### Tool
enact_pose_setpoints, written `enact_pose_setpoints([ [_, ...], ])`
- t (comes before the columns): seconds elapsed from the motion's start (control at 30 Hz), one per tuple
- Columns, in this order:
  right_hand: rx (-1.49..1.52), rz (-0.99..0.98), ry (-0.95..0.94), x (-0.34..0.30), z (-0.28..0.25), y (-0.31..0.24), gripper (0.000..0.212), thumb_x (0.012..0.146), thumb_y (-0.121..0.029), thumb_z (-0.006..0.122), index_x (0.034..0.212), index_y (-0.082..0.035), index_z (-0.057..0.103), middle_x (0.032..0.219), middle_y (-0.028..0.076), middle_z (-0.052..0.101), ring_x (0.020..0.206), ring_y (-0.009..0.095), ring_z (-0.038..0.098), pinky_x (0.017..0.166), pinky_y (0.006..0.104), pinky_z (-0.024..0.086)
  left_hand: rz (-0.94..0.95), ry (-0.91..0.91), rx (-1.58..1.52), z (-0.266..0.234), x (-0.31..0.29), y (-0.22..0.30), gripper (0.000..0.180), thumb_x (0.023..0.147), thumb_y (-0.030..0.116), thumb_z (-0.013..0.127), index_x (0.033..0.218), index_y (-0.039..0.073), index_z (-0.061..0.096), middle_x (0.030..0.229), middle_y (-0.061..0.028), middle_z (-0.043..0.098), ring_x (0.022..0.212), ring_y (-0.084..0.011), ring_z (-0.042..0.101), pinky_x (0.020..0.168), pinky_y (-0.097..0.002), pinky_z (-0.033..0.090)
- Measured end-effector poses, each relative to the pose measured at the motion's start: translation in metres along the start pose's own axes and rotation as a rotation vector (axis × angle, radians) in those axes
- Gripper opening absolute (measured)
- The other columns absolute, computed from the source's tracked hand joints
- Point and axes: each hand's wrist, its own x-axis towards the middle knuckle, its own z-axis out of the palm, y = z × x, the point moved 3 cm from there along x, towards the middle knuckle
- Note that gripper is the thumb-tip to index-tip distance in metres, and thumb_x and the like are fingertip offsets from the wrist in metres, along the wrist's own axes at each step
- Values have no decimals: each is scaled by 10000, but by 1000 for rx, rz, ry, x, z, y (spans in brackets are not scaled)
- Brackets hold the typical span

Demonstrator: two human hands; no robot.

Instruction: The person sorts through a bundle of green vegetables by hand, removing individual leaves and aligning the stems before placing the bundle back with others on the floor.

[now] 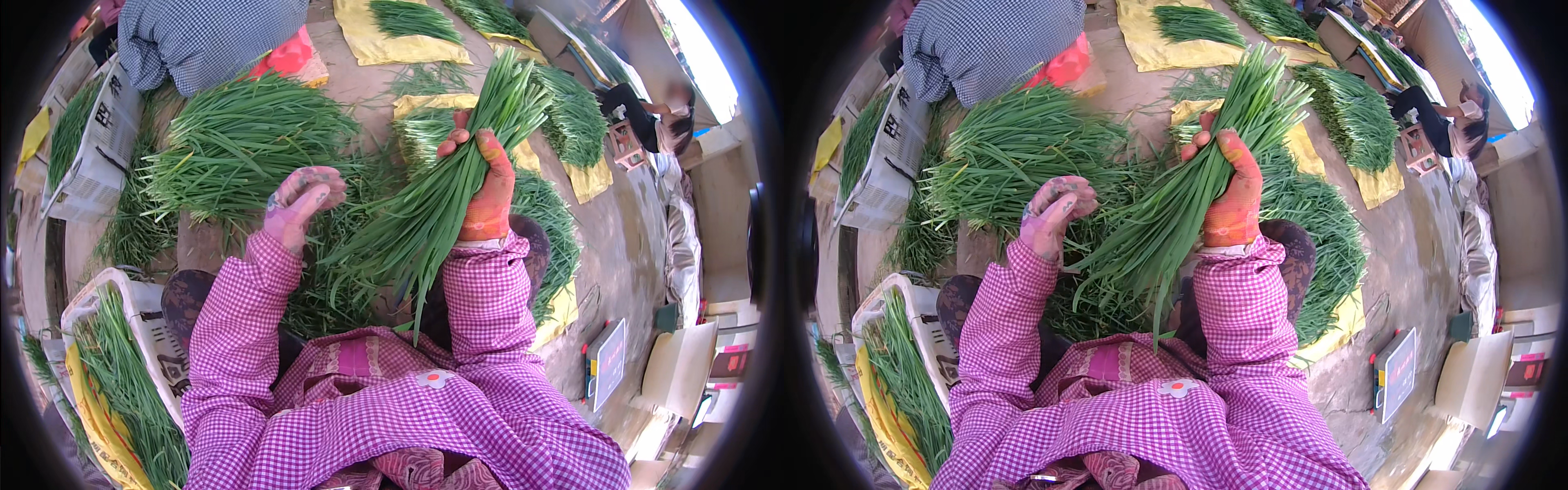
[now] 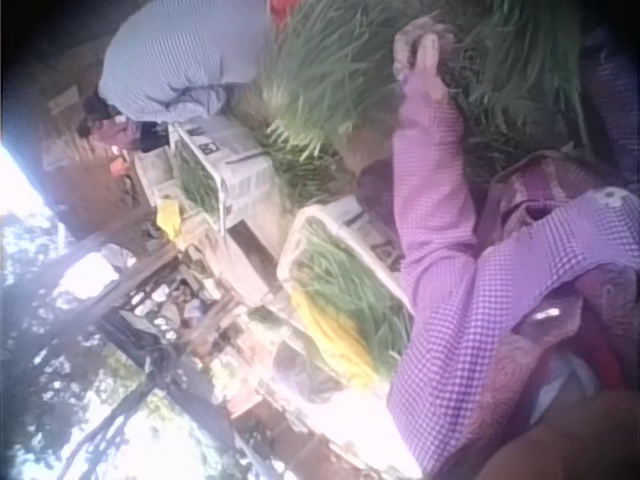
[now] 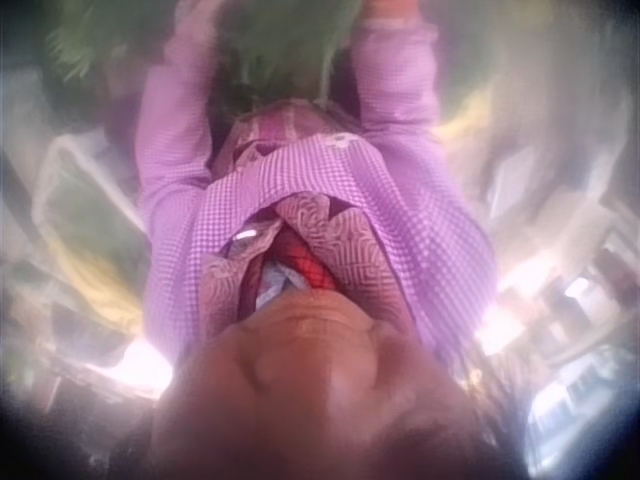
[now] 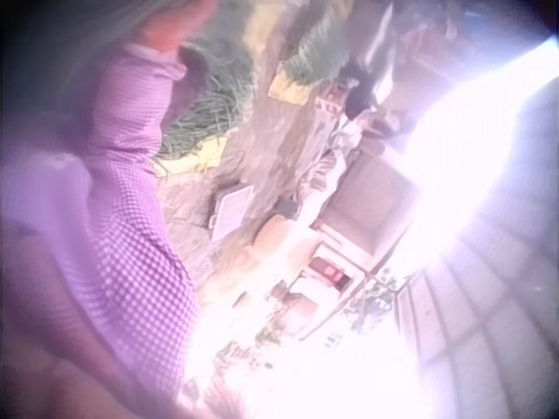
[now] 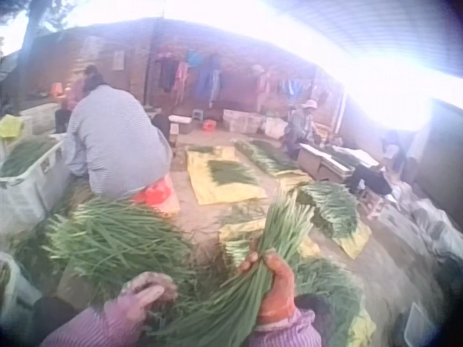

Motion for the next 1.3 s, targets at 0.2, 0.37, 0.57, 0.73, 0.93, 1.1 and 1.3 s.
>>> enact_pose_setpoints([
  [0.2, -354, 13, 147, 2, -5, 32, 334, 815, -96, 563, 1107, 59, 516, 896, 107, 591, 755, 202, 581, 668, 313, 522, 70, -121, 272, 18, -10, 1, 188, 794, 78, 634, 977, 52, 601, 964, -39, 616, 933, -146, 570, 873, -287, 424],
  [0.37, -400, 8, 182, -5, 7, 55, 287, 757, -78, 623, 1016, 26, 561, 766, 118, 614, 621, 218, 599, 576, 310, 518, 365, -58, 846, 27, -14, -3, 233, 723, 162, 701, 902, 41, 612, 922, -93, 593, 912, -246, 574, 833, -328, 437],
  [0.57, -369, 42, 176, -8, 5, 62, 308, 761, -70, 620, 1035, 52, 553, 787, 127, 621, 653, 219, 609, 593, 313, 521, 236, 73, 834, 25, -14, -3, 229, 720, 169, 693, 878, 38, 592, 892, -97, 580, 892, -255, 576, 803, -336, 448],
  [0.73, -359, 67, 187, -8, 6, 58, 277, 781, -106, 600, 1019, 31, 561, 769, 116, 617, 655, 232, 607, 597, 317, 517, 76, -40, 645, 21, -9, -10, 162, 839, 124, 576, 956, 13, 583, 899, -69, 590, 846, -169, 569, 781, -286, 449],
  [0.93, -180, 140, 165, -24, 28, -1, 283, 822, -177, 576, 1031, 13, 552, 815, 92, 615, 703, 225, 610, 632, 314, 523, -107, 32, 440, -3, 0, -21, 174, 891, 136, 513, 1000, 17, 581, 891, -43, 616, 847, -134, 579, 802, -264, 455],
  [1.1, -65, -37, 171, -34, 13, -92, 335, 860, -174, 542, 1103, 49, 489, 849, 80, 578, 744, 214, 586, 668, 288, 527, -140, 77, 456, -30, 12, -44, 182, 881, 151, 541, 998, 19, 585, 879, -49, 627, 823, -145, 603, 800, -290, 487],
  [1.3, -251, -387, 299, -52, -67, -212, 301, 847, -156, 544, 1065, 49, 512, 826, 91, 595, 746, 228, 591, 677, 305, 511, -197, 88, 569, -50, 10, -61, 189, 888, 182, 546, 997, 30, 572, 858, -47, 626, 792, -144, 608, 748, -278, 500],
])
